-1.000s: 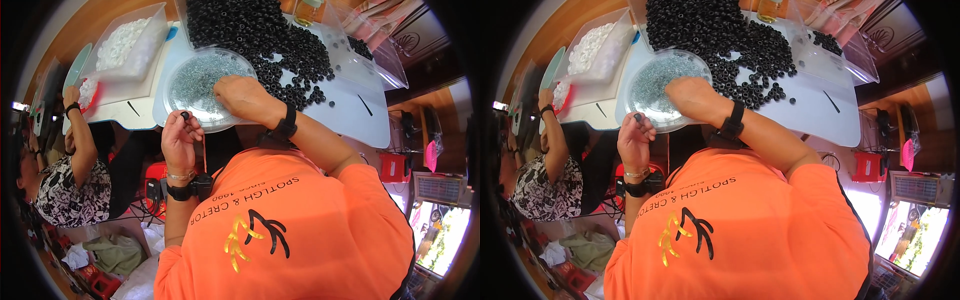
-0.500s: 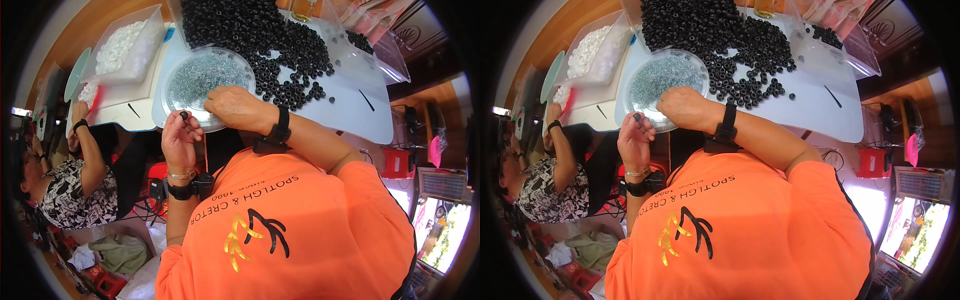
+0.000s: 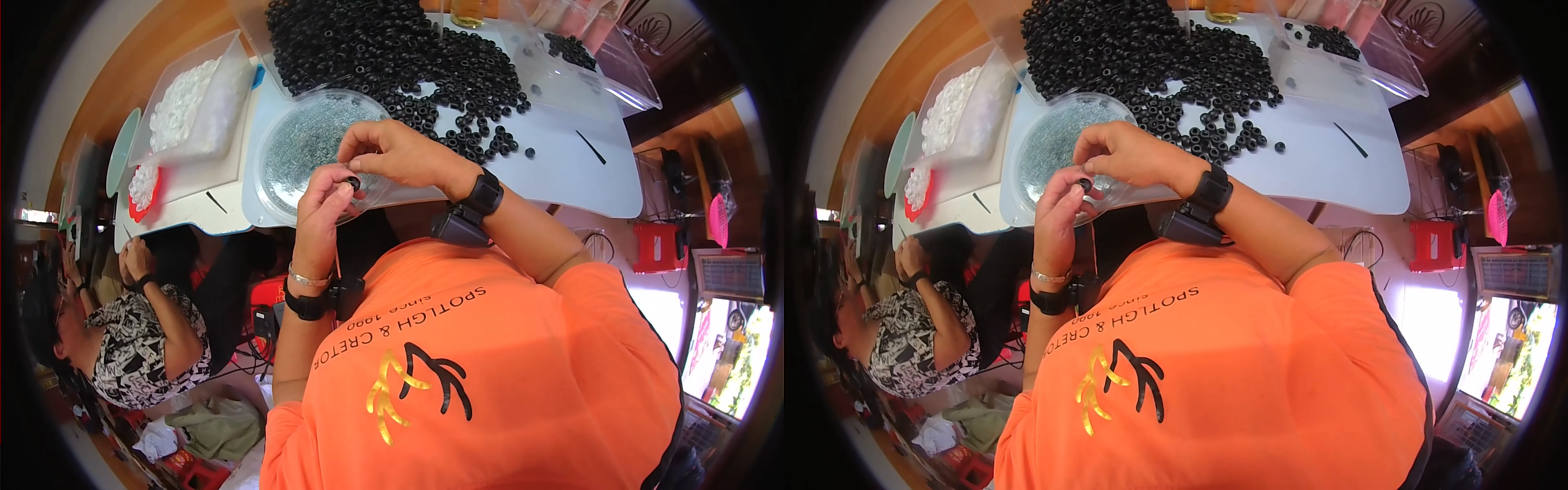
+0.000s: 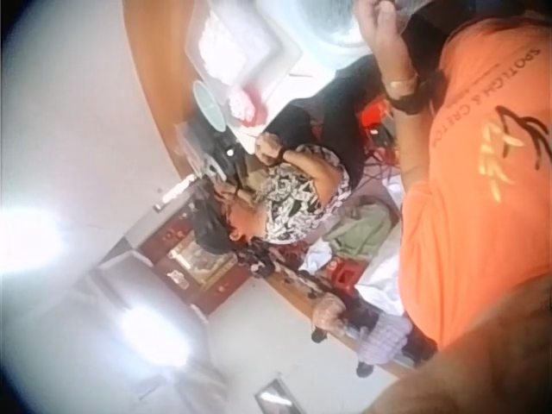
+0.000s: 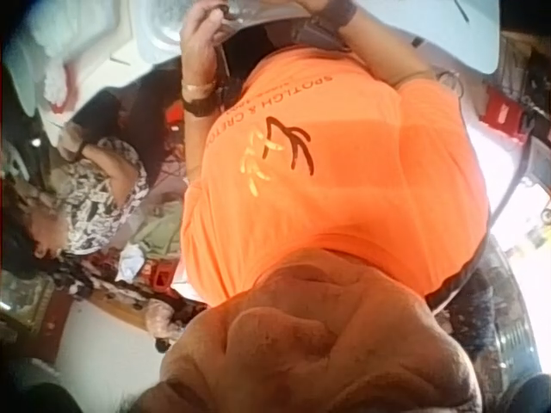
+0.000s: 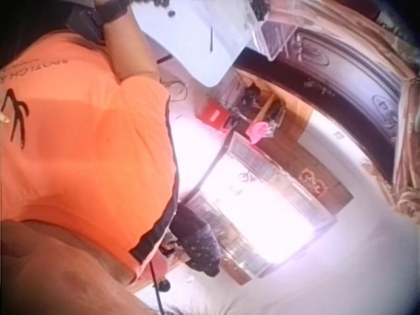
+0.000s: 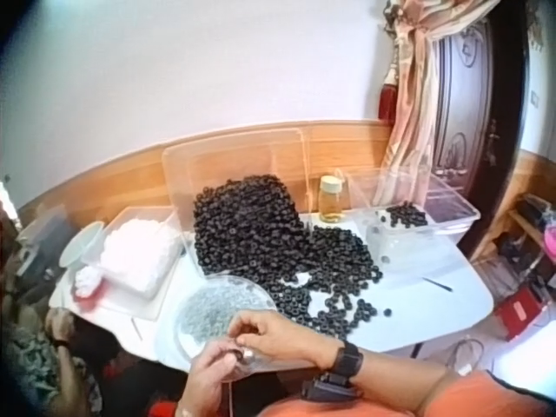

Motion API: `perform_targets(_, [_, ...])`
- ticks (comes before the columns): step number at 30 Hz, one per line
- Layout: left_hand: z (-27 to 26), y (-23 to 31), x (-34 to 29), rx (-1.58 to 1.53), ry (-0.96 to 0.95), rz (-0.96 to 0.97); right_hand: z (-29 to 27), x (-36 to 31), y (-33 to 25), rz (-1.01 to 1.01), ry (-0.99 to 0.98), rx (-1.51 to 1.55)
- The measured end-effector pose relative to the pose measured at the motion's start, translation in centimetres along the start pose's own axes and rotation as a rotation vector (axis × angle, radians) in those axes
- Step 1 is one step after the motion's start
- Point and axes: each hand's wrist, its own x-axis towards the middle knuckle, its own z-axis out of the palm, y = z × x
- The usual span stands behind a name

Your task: Manually inserting small white plastic studs into black plastic rings at a workstation.

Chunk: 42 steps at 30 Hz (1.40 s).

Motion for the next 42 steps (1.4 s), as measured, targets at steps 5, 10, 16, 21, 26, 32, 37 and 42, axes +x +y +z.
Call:
perform_targets(5, [0.3, -0.1, 0.9, -0.022, -0.085, -0.042, -0.6, -1.0, -1.3, -0.006, 0.013, -0.114])
perform_targets(10, [0.6, -0.2, 1.0, 0.013, -0.086, -0.014, -1.1, -1.4, -1.6, -0.103, -0.003, -0.304])
perform_targets(16, [0.3, -0.3, 0.9, -0.319, -0.032, 0.005, 0.0, -1.3, -1.8, -0.273, 0.170, -0.325])
perform_targets(21, [0.8, -0.4, 0.7, -0.427, -0.016, 0.132, 0.8, -1.6, -1.3, -0.246, 0.205, -0.217])
perform_targets(26, [0.9, -0.2, 0.7, -0.437, 0.018, 0.112, 0.9, -1.8, -2.0, -0.199, 0.286, -0.266])
perform_targets(32, [-0.3, -0.2, 0.7, -0.421, 0.133, 0.076, 0.2, -0.8, -2.0, -0.267, 0.337, -0.411])
perform_targets(37, [0.4, -0.1, 0.3, -0.235, 0.076, 0.101, 1.1, 0.1, -1.5, -0.123, 0.247, -0.211])
perform_targets(42, [-0.1, -0.3, 0.4, -0.293, 0.090, 0.075, 1.8, 0.6, -1.8, -0.084, 0.192, -0.250])
